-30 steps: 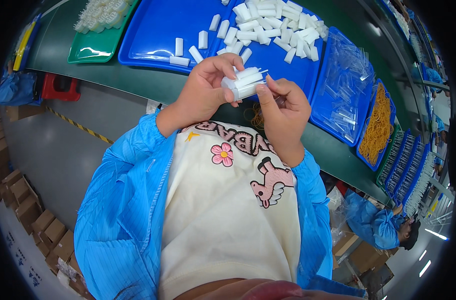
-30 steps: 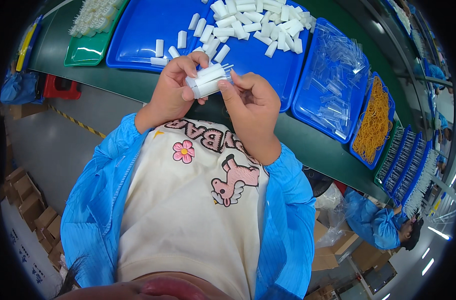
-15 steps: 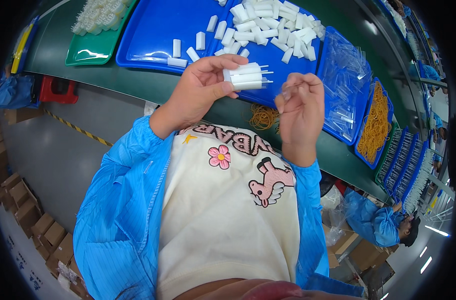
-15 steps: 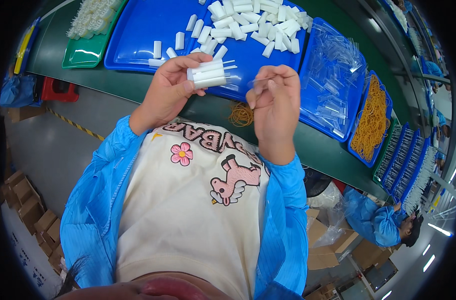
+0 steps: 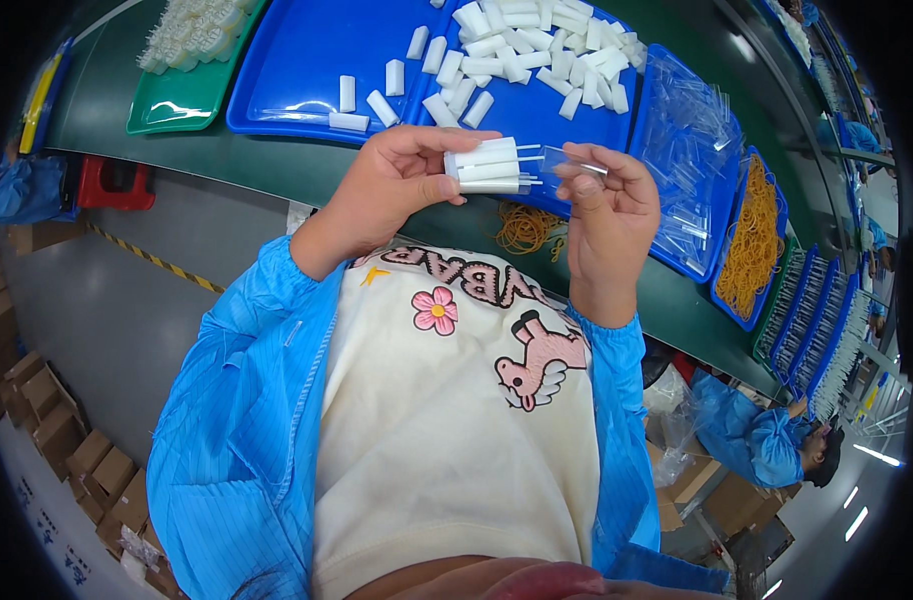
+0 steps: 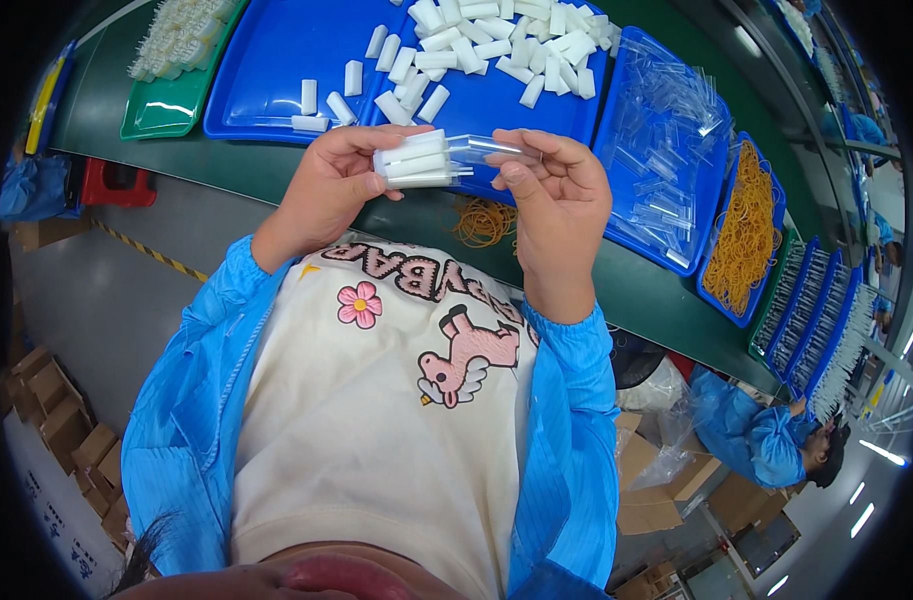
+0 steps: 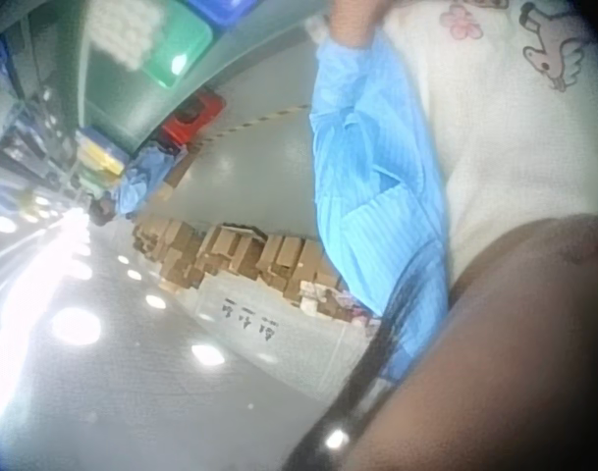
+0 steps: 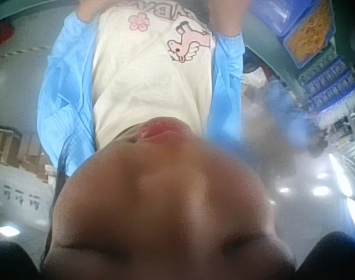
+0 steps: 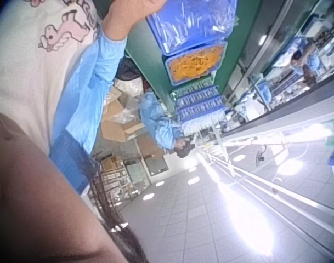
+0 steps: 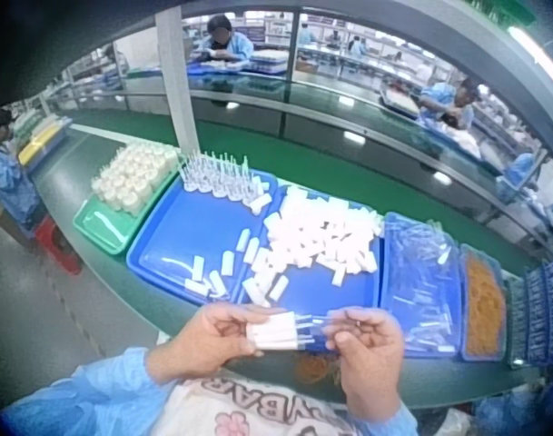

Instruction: The person assembles parts by attaching foam pieces onto the prongs of a plastic base, sliding clear plastic covers over them, and securing the assembled unit with a rubber band.

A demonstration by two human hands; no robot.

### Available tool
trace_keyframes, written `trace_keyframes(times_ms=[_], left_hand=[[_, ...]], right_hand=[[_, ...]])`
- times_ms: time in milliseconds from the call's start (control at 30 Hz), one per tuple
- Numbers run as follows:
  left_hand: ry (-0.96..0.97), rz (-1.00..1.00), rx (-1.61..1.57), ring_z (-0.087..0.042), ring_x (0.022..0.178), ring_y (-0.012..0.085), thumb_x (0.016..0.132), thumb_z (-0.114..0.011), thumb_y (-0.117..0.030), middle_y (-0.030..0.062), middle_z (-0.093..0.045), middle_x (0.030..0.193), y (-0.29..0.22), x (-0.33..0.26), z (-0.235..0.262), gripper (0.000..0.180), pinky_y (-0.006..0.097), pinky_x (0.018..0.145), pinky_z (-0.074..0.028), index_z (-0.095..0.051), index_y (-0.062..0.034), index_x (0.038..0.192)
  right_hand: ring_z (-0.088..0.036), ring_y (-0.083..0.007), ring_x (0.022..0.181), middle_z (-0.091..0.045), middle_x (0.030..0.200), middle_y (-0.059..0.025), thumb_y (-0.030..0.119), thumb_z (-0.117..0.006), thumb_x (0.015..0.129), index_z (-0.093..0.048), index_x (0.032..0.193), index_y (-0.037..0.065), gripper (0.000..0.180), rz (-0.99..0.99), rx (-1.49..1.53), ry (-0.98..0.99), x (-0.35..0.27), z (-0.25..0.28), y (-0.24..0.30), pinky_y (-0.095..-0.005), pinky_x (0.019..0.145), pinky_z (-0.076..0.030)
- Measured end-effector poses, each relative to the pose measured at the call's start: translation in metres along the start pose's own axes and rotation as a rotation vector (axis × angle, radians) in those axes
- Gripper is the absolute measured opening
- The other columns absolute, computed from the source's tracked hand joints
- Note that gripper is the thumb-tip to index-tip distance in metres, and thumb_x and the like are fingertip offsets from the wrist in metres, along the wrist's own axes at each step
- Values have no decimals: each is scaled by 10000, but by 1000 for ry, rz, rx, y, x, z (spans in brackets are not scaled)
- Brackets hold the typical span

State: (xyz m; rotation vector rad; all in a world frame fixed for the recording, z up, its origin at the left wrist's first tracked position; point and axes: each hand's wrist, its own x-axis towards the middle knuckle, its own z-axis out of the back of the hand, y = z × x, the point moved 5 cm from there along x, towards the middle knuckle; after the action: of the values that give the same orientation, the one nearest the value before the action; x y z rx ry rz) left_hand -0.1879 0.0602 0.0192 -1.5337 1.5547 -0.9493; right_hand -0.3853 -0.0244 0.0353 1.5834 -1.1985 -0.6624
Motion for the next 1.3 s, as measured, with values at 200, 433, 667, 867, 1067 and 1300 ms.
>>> trace_keyframes(times_ms=[200,433,667,867,1067,1300], left_hand=[[23,-41,-60,-624,1067,215,827,-659,78,145,-589,1256,9,1,5,350,304,851,-553,-624,9,1169],[61,-92,-7,-610,967,165,792,-693,95,74,-545,1066,6,1,4,368,296,820,-552,-639,21,1148],[107,-32,158,-556,897,106,776,-684,111,30,-493,991,-9,4,-1,349,228,816,-488,-686,8,1109],[145,24,226,-530,895,97,765,-698,94,19,-492,985,-8,2,6,347,218,781,-460,-699,-11,1096],[73,-28,154,-526,880,97,755,-704,90,23,-511,1002,-5,4,9,351,231,780,-450,-703,-19,1089],[94,-37,113,-564,1019,148,796,-667,96,65,-506,1128,-3,6,2,323,257,897,-500,-685,5,1105]], right_hand=[[-649,-246,1032,-651,1106,-199,-93,-656,838,-577,1104,-32,284,3,-35,90,-4,-10,-1,-320,857,-533],[-630,-259,1086,-623,1130,-176,-124,-660,823,-579,1107,-8,318,140,-52,95,-10,-11,-6,-319,887,-518],[-630,-235,1069,-613,1154,-177,-87,-680,831,-575,1109,0,310,33,64,42,-12,-3,-21,-301,868,-517],[-568,-142,927,-581,1086,-105,-75,-729,786,-620,1044,-5,289,59,56,216,-4,-2,-26,-262,817,-475],[-529,-126,888,-563,1073,-83,-95,-730,768,-629,1021,-13,285,3,21,140,-5,-7,-28,-261,807,-458],[-559,-144,999,-572,1160,-108,-91,-682,822,-611,1139,-22,332,-77,-75,35,-7,-17,-24,-271,867,-461]])
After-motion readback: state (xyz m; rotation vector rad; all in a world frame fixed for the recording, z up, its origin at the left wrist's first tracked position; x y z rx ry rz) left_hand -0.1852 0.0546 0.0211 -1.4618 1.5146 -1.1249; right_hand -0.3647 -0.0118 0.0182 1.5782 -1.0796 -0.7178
